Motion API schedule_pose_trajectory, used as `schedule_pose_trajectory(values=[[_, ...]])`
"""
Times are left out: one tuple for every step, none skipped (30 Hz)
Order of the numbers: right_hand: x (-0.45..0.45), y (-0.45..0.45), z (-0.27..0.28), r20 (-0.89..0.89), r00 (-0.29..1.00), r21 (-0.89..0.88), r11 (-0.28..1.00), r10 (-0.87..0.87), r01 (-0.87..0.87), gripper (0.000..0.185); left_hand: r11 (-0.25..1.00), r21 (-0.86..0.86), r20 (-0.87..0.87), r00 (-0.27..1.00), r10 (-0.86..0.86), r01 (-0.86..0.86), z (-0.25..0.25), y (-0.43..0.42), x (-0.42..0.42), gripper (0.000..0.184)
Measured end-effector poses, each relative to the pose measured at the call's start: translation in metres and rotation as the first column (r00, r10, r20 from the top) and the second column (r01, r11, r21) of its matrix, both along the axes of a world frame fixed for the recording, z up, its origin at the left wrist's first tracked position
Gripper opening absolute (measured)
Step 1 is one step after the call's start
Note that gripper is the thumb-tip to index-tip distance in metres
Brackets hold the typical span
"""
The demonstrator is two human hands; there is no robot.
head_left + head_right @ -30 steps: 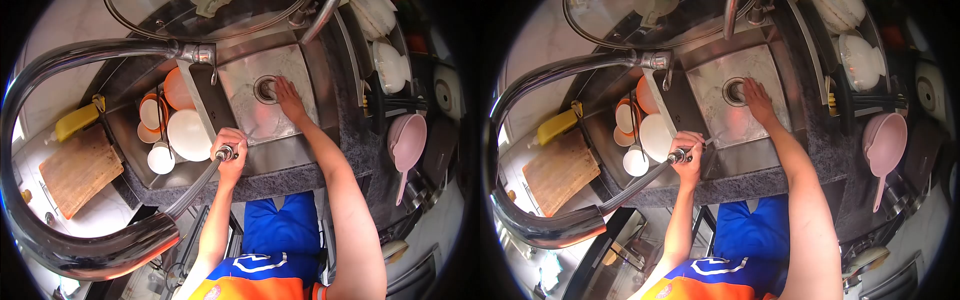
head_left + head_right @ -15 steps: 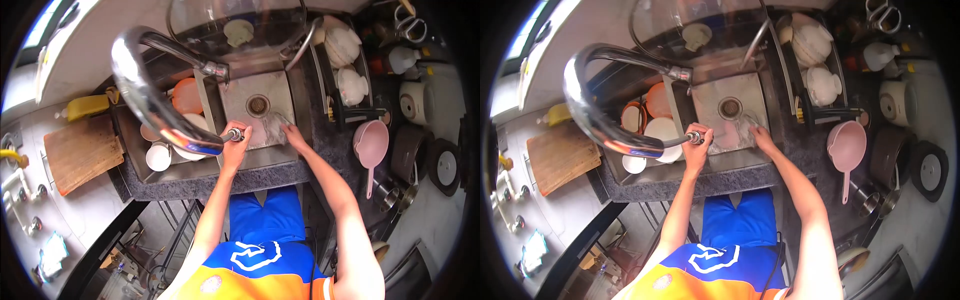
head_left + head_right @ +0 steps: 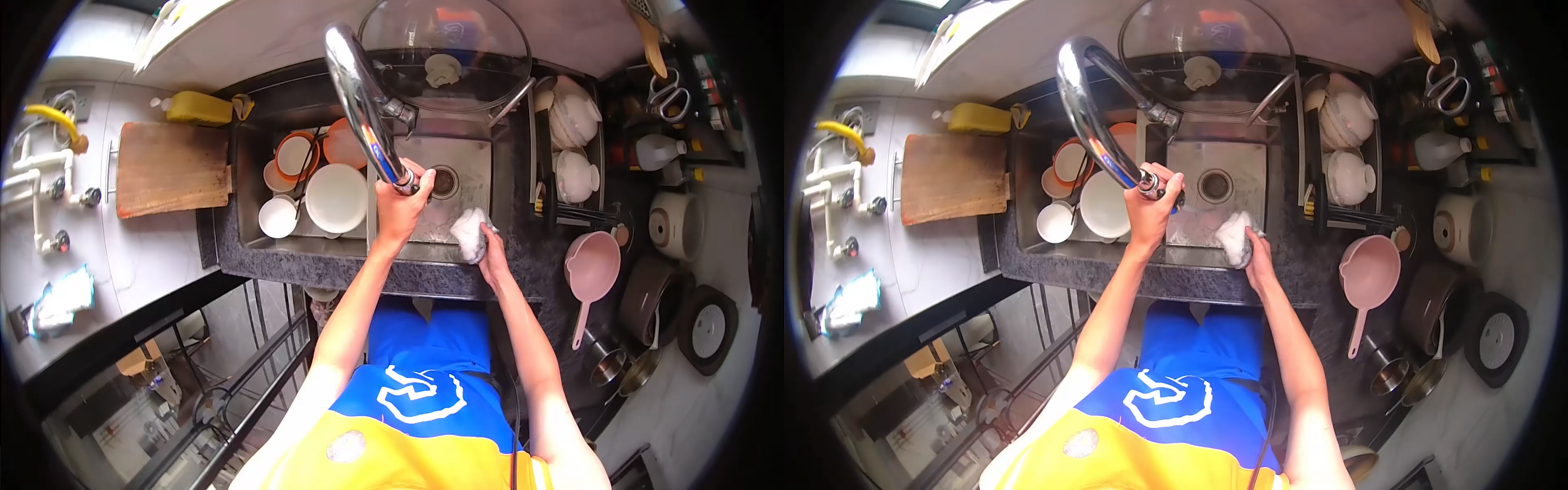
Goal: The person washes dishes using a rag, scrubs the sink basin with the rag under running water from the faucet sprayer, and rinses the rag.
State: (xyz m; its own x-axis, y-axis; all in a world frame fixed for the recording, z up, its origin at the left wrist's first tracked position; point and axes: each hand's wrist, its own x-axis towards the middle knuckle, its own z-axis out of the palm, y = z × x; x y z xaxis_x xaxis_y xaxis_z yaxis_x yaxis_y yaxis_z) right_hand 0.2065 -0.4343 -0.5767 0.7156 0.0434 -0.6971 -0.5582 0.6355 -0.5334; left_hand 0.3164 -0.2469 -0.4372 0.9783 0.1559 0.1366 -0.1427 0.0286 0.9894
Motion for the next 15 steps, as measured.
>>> schedule_pose_trajectory(values=[[0.001,0.003,0.006,-0.003,1.0,-0.007,1.0,0.028,-0.028,0.038,1.0,0.001,0.005,1.0,0.015,-0.015,0.007,0.0,0.0,0.019],[0.002,0.004,0.009,0.001,0.999,0.004,0.999,0.049,-0.049,0.038,0.999,0.038,-0.038,0.999,0.029,-0.027,0.016,-0.001,-0.002,0.019],[0.003,0.007,0.013,0.006,0.998,0.004,0.998,0.058,-0.058,0.038,0.997,0.074,-0.08,0.996,0.041,-0.035,0.02,-0.001,-0.002,0.02],[0.006,0.011,0.018,-0.007,0.998,-0.02,0.998,0.066,-0.066,0.038,0.991,0.111,-0.053,0.995,0.08,-0.074,0.022,-0.003,-0.002,0.021],[0.008,0.015,0.023,-0.021,0.997,-0.044,0.996,0.074,-0.075,0.038,0.99,0.11,-0.047,0.995,0.088,-0.082,0.024,-0.004,-0.003,0.021],[0.008,0.017,0.028,-0.016,0.995,-0.032,0.995,0.096,-0.097,0.038,0.989,0.119,-0.082,0.992,0.094,-0.084,0.025,-0.004,-0.005,0.021],[0.007,0.018,0.028,-0.014,0.995,-0.033,0.994,0.102,-0.103,0.038,0.988,0.128,-0.117,0.988,0.099,-0.084,0.031,-0.004,-0.005,0.02],[0.007,0.019,0.027,-0.04,0.991,-0.052,0.99,0.129,-0.131,0.037,0.98,0.151,-0.092,0.986,0.141,-0.126,0.036,-0.005,-0.003,0.019],[0.005,0.021,0.025,-0.07,0.986,-0.07,0.985,0.154,-0.159,0.037,0.98,0.15,-0.093,0.985,0.147,-0.132,0.04,-0.007,0.002,0.019],[0.002,0.026,0.035,-0.078,0.996,-0.067,0.996,0.052,-0.057,0.036,0.982,0.132,-0.107,0.982,0.153,-0.138,0.051,-0.01,0.007,0.019],[-0.002,0.03,0.046,-0.089,0.994,-0.07,0.995,0.066,-0.073,0.036,0.982,0.111,-0.123,0.979,0.164,-0.151,0.056,-0.012,0.006,0.018],[-0.003,0.033,0.056,-0.116,0.993,-0.043,0.999,-0.021,0.017,0.033,0.99,0.079,-0.141,0.982,0.128,-0.118,0.055,-0.016,0.004,0.019],[-0.001,0.035,0.065,-0.139,0.984,-0.017,0.994,-0.109,0.108,0.031,0.992,0.071,-0.106,0.988,0.111,-0.104,0.053,-0.019,0.004,0.018],[-0.003,0.036,0.072,-0.124,0.987,0.018,0.994,-0.104,0.107,0.03,0.989,0.098,-0.088,0.989,0.123,-0.114,0.051,-0.017,0.004,0.019],[-0.006,0.038,0.072,-0.125,0.988,0.015,0.995,-0.096,0.098,0.03,0.985,0.126,-0.072,0.989,0.131,-0.121,0.048,-0.015,0.004,0.02]])
